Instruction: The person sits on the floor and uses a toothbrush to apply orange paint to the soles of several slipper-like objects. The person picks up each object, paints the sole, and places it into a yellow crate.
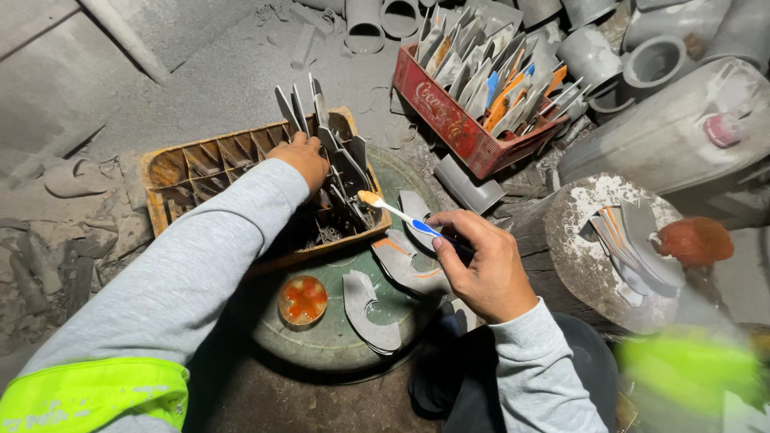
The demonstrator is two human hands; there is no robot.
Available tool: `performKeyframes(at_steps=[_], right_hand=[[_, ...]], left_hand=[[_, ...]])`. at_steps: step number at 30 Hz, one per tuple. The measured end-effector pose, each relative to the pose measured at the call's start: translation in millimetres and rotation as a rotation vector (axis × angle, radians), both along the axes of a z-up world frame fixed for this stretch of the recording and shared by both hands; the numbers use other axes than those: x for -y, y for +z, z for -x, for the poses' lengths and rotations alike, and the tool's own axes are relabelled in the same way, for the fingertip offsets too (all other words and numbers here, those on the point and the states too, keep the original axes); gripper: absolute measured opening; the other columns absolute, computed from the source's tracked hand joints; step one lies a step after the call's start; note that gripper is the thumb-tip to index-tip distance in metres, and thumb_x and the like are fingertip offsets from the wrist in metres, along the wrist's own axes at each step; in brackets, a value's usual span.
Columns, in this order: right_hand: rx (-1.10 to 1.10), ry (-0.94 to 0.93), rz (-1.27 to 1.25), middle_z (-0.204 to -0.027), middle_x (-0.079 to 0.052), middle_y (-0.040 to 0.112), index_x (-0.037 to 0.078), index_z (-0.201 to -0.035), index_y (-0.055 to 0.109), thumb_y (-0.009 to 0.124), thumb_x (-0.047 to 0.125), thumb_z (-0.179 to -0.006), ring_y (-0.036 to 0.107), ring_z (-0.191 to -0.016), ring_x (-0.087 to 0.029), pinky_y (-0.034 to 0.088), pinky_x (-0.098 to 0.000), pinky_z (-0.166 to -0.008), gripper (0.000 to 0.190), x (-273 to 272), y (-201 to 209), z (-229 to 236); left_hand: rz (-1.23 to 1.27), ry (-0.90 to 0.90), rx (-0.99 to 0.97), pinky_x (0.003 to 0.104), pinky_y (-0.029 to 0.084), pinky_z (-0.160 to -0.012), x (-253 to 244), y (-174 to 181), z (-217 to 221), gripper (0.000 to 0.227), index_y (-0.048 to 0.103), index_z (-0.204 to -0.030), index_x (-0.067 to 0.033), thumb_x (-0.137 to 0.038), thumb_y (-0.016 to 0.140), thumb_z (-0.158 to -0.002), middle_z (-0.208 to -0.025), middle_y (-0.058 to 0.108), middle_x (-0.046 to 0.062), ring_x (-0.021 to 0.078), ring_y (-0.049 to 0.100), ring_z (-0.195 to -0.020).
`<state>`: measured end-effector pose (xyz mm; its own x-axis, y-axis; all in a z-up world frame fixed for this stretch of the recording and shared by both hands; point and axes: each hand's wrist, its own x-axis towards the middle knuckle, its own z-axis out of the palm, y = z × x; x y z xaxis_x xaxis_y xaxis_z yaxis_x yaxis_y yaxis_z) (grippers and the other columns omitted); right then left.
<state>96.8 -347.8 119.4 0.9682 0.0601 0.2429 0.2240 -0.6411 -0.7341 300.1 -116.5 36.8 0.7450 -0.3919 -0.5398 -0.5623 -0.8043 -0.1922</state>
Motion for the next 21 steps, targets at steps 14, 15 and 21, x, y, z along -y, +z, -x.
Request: performKeyframes(at_steps=[14,15,21], right_hand=[[0.114,0.023,-0.039,-0.100,-0.013,0.075,0.002,-0.109,0.070,0.068,0.005,-0.091,0.075,-0.090,-0.023,0.057,-0.0313,-0.081,0.019,-6,-1,10],[0.145,0.042,-0.029,-0.101,-0.014,0.075,0.002,-0.109,0.070,0.069,0.005,-0.091,0.075,-0.092,-0.023,0.057,-0.0316,-0.083,0.019,-6,-1,11],[0.117,0.036,-0.020,-0.100,-0.014,0.075,0.002,-0.107,0.070,0.068,0.005,-0.089,0.075,-0.090,-0.026,0.057,-0.0328,-0.081,0.018,-10,-2,13]], left_hand=[[0.712,-0.368,0.176,0.052,0.050,-0.090,0,-149,220,0.019,0.074,-0.095,-0.0098,-0.016,0.061,-0.083,-0.117,0.064,0.014,0.0347,0.056,-0.116],[0.709,-0.410,0.204,0.054,0.047,-0.096,-3,-162,224,0.019,0.074,-0.096,-0.0110,-0.017,0.061,-0.083,-0.115,0.064,0.013,0.0345,0.055,-0.118],[0.619,-0.579,0.179,0.057,0.041,-0.109,-7,-189,218,0.018,0.073,-0.098,-0.0132,-0.019,0.060,-0.088,-0.117,0.063,0.008,0.0302,0.054,-0.123]])
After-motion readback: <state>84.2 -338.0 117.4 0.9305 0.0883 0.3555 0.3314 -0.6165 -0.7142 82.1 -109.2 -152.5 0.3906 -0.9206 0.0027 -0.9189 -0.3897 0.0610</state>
